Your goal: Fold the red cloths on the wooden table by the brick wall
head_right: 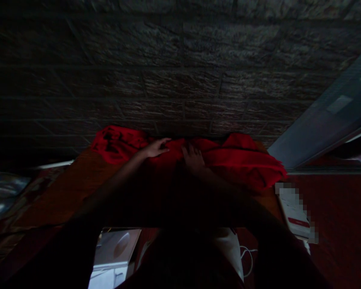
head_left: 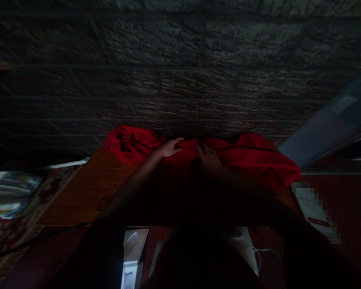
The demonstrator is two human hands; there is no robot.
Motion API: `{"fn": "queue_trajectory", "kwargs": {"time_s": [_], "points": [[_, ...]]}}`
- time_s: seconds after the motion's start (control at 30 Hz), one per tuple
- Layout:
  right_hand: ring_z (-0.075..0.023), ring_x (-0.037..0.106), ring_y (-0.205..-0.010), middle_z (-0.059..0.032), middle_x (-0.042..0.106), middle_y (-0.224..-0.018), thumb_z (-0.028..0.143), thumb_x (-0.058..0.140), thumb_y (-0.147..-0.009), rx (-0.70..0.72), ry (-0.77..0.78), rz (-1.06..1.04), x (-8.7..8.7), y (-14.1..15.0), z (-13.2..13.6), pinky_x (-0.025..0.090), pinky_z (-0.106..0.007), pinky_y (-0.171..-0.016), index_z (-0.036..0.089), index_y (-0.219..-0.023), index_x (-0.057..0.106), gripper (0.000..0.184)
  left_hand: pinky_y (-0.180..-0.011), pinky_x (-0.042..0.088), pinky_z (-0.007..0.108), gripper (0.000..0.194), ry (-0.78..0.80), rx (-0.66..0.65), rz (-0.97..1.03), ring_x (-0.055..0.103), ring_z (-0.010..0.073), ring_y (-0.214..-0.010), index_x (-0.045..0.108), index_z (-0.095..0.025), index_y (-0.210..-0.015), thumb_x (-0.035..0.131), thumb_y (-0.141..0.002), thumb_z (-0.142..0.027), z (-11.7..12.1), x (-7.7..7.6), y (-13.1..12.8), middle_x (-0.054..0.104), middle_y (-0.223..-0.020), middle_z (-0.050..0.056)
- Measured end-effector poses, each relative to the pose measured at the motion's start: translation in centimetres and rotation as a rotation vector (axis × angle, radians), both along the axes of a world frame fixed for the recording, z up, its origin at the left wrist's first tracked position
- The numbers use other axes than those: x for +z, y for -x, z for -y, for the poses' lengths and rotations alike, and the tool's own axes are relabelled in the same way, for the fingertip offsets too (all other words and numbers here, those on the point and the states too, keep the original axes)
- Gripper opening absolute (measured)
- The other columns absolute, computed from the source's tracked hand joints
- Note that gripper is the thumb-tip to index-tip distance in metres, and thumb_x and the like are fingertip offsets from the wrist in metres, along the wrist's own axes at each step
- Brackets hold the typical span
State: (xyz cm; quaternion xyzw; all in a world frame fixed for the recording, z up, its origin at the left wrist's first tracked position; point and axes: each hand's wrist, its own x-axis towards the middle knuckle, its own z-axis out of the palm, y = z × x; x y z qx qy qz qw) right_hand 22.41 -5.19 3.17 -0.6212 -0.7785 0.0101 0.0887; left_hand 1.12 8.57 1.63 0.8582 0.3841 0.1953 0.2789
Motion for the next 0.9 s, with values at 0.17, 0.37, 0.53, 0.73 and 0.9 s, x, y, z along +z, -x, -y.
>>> {"fn": "queue_trajectory", "kwargs": {"time_s": [0.17, 0.37, 0.53, 0.73, 0.9], "points": [[-0.0351, 0.045, -0.130, -0.0186, 0.038, -0.152, 0.025, 0.047, -0.092, 0.029, -0.042, -0.017, -0.2, 0.3, -0.9, 0.038, -0.047, -0.107, 0.015, -0.149, 0.038, 0.059, -0.108, 0.040, 0.036, 0.044, -0.125, 0.011, 0.021, 0.058, 0.0218, -0.121, 0.058, -0.011, -0.130, 0.054, -0.088, -0.023, -0.1, -0.9, -0.8, 0.062, -0.132, 0.014], [-0.0259, 0.044, -0.133, -0.0144, 0.045, -0.148, 0.017, 0.046, -0.087, 0.128, -0.108, -0.244, -0.6, -1.4, -1.2, 0.037, -0.042, -0.112, 0.014, -0.148, 0.037, 0.062, -0.112, 0.038, 0.035, 0.059, -0.276, -0.070, 0.014, 0.050, 0.0192, -0.132, 0.045, -0.018, -0.145, 0.052, -0.086, -0.013, 1.4, 1.1, -3.1, 0.053, -0.145, 0.009], [-0.0274, 0.030, -0.144, -0.0144, 0.027, -0.159, 0.028, 0.047, -0.093, 0.073, -0.244, -0.306, 0.4, -3.5, -0.6, 0.034, -0.044, -0.115, 0.014, -0.155, 0.023, 0.069, -0.112, 0.039, 0.038, 0.056, -0.338, 0.111, -0.033, 0.057, 0.0214, -0.125, 0.055, -0.018, -0.138, 0.046, -0.084, -0.006, 2.0, 4.9, -4.9, 0.060, -0.138, 0.007], [-0.0326, 0.062, -0.111, -0.0173, 0.062, -0.129, 0.018, 0.053, -0.085, -0.155, -0.154, -0.268, 1.0, -6.9, 0.2, 0.048, -0.047, -0.099, 0.014, -0.155, 0.028, 0.074, -0.115, 0.034, 0.038, 0.065, -0.485, 0.211, 0.072, 0.053, 0.0228, -0.130, 0.050, -0.014, -0.142, 0.047, -0.077, -0.005, 4.3, 12.8, -5.8, 0.057, -0.141, 0.008], [-0.0303, 0.059, -0.117, -0.0143, 0.062, -0.130, 0.020, 0.049, -0.087, -0.123, -0.431, -0.438, 2.8, -10.4, 1.7, 0.046, -0.046, -0.104, 0.015, -0.139, 0.051, 0.052, -0.114, 0.037, 0.040, 0.055, -0.522, 0.085, 0.092, 0.057, 0.0235, -0.124, 0.057, -0.013, -0.133, 0.044, -0.079, -0.007, 6.3, 18.1, -8.2, 0.064, -0.131, 0.008]]}}
